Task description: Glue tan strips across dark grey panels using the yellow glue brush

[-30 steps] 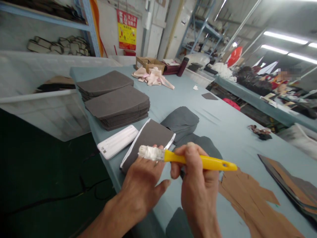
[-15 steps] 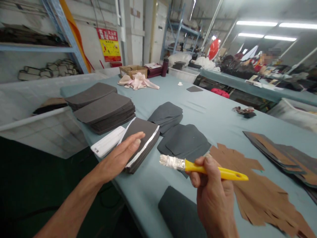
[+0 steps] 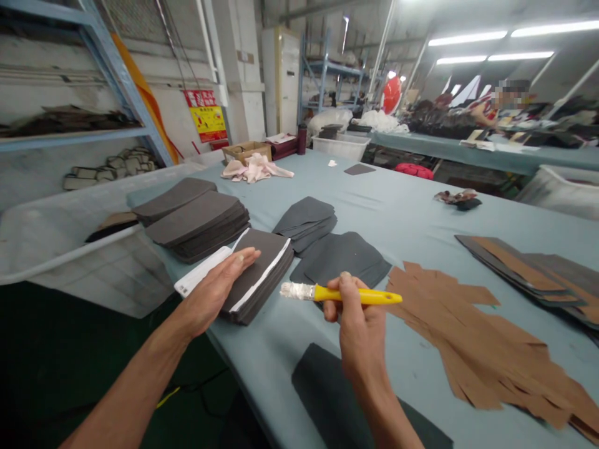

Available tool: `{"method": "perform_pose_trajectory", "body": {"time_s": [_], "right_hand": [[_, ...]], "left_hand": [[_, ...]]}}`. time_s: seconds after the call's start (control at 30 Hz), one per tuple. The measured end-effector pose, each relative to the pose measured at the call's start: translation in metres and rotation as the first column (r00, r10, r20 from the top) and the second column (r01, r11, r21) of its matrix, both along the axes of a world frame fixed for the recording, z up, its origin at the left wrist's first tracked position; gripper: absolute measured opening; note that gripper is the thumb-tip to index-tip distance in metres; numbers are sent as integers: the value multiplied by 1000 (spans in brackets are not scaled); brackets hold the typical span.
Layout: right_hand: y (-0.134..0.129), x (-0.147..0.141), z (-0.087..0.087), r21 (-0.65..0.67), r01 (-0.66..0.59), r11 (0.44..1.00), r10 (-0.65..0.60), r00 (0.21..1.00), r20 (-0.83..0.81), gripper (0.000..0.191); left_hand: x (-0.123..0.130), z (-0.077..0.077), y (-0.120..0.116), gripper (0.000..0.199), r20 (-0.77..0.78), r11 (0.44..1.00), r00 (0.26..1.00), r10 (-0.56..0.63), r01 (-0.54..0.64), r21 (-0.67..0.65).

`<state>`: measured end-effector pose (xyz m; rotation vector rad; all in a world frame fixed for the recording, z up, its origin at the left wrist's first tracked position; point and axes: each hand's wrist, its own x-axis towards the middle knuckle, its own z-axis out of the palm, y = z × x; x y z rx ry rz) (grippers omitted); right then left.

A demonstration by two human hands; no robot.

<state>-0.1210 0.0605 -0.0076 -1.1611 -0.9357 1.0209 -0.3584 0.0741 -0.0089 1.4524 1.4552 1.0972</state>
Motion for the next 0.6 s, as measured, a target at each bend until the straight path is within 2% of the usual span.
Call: {"method": "perform_pose_trajectory", "body": {"time_s": [0.33, 0.6], "right_hand": [[60, -16, -5, 48, 50, 998, -53, 996, 76, 56], [99, -26, -5, 92, 4, 996, -17, 990, 140, 53]], "left_hand": [[-4, 1, -5, 67, -11, 1000, 1000, -8, 8, -22], [-4, 9, -9, 69, -69, 999, 997, -27, 25, -34]]}}
